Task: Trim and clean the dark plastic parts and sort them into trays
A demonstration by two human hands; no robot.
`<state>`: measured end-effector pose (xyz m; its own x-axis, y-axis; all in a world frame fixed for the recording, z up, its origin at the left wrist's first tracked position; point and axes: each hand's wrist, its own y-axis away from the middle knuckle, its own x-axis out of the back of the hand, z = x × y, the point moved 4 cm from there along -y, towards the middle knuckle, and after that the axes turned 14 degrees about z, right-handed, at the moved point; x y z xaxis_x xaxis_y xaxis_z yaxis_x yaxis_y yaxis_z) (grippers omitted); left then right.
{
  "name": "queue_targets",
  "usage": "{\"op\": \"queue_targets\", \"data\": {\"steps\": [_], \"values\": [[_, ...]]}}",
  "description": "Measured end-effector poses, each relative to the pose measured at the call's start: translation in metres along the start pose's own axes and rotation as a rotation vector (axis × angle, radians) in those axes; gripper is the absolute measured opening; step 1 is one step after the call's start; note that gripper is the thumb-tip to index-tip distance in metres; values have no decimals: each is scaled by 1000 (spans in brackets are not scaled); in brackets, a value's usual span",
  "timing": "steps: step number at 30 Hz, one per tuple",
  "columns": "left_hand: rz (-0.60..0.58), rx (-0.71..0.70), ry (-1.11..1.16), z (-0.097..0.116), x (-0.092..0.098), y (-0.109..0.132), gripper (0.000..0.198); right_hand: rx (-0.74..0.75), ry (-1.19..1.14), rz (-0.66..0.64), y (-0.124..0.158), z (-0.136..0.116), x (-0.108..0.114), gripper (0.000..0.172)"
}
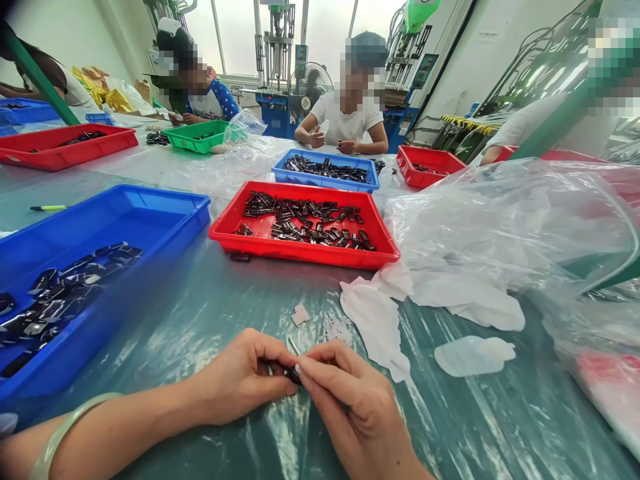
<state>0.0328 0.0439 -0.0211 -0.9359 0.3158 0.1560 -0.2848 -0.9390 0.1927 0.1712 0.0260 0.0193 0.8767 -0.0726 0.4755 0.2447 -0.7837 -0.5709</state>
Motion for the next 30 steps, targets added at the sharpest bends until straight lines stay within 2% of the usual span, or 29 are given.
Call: {"op": "queue_targets", "data": {"steps": [8,18,30], "values": [[-7,-15,-10,1,0,0,19,53,26,80,6,-2,-5,24],[-32,-36,8,-1,0,-2,19,101,19,53,12,3,-7,40],[-25,-10,-3,0,0,-2,21,125,27,86,16,1,-11,39]]}}
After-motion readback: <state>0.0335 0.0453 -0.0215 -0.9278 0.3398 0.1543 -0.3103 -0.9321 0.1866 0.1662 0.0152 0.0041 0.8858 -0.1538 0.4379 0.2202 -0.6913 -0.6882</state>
